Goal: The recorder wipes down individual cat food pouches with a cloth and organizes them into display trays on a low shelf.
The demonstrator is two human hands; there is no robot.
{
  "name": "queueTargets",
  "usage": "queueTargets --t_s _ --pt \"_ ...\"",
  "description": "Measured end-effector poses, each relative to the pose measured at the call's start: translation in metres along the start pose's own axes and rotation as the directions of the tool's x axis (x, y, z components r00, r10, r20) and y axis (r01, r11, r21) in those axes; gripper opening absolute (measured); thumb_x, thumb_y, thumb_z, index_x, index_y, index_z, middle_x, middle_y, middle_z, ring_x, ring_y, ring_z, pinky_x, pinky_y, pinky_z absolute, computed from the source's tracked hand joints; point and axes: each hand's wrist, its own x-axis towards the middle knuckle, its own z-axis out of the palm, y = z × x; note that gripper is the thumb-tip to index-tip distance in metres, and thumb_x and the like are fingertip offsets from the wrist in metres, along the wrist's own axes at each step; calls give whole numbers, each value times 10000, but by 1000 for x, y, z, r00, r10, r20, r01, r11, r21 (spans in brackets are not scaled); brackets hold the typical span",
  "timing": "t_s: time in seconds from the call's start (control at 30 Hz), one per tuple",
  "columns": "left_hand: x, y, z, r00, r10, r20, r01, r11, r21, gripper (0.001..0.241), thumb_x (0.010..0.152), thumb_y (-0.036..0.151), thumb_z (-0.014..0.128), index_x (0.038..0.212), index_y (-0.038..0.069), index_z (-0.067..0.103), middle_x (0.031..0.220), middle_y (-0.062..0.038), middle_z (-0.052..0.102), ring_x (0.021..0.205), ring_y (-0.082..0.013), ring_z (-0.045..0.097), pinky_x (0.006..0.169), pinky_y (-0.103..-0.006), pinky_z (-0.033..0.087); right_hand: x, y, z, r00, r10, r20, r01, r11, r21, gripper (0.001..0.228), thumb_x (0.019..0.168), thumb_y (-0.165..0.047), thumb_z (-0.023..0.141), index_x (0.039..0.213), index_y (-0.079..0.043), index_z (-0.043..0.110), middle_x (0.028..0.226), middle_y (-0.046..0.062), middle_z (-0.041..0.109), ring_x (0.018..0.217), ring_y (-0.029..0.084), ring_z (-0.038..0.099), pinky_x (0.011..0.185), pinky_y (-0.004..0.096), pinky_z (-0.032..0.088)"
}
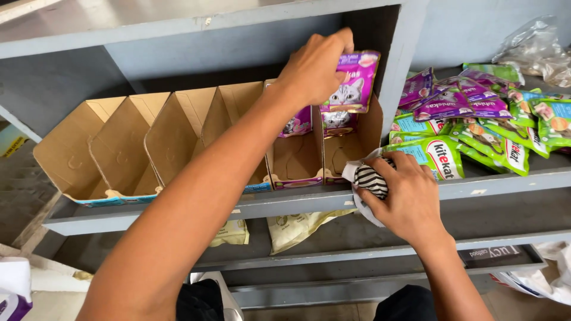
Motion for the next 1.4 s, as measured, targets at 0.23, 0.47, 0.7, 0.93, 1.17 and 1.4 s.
queueTargets --t_s 0.23,0.47,0.7,0.93,1.17,1.4 --pt "18 -5 37 929 -256 266 175 940 294 245 712 -52 782 883 110 716 797 -64 746 687 -303 688 954 -593 472 -1 1 2 999 17 -33 -17 1000 -1 396 762 -345 769 1085 -119 734 1143 118 666 914 343 642 815 445 470" --pt "25 -2 58 859 -356 369 93 816 570 186 710 45 865 848 92 749 852 -54 756 806 -260 694 1035 -557 437 0 3 0 1000 -19 -9 19 1000 19 431 774 -353 764 1128 -111 729 1130 135 639 921 354 627 807 459 469" --pt "19 6 63 892 -318 320 58 784 618 107 755 52 833 818 109 767 828 -75 763 808 -254 690 1079 -553 413 2 10 -5 990 -71 125 83 992 -92 576 848 -591 694 1261 -193 753 1226 154 612 1034 352 616 858 490 472" --pt "-34 56 75 972 -65 226 -75 824 561 92 775 103 741 860 89 773 855 -142 745 715 -282 719 707 -444 560 -1 12 -4 989 -100 111 109 991 -76 551 833 -599 713 1148 -151 772 1195 148 604 1013 341 607 822 483 475" --pt "-40 48 119 788 -371 491 126 878 461 191 895 153 665 1021 103 799 995 -98 771 790 -251 752 697 -427 586 -1 10 -4 990 -101 99 108 992 -67 514 827 -572 735 1101 -141 788 1162 140 604 950 326 605 793 462 465" --pt "-51 39 152 775 -470 423 346 875 338 609 961 142 567 1491 -81 369 1270 -298 587 1203 -480 523 970 -572 507 -3 12 -3 988 -80 132 91 992 -84 495 785 -506 759 1125 -147 783 1293 159 607 1108 362 593 858 493 474"
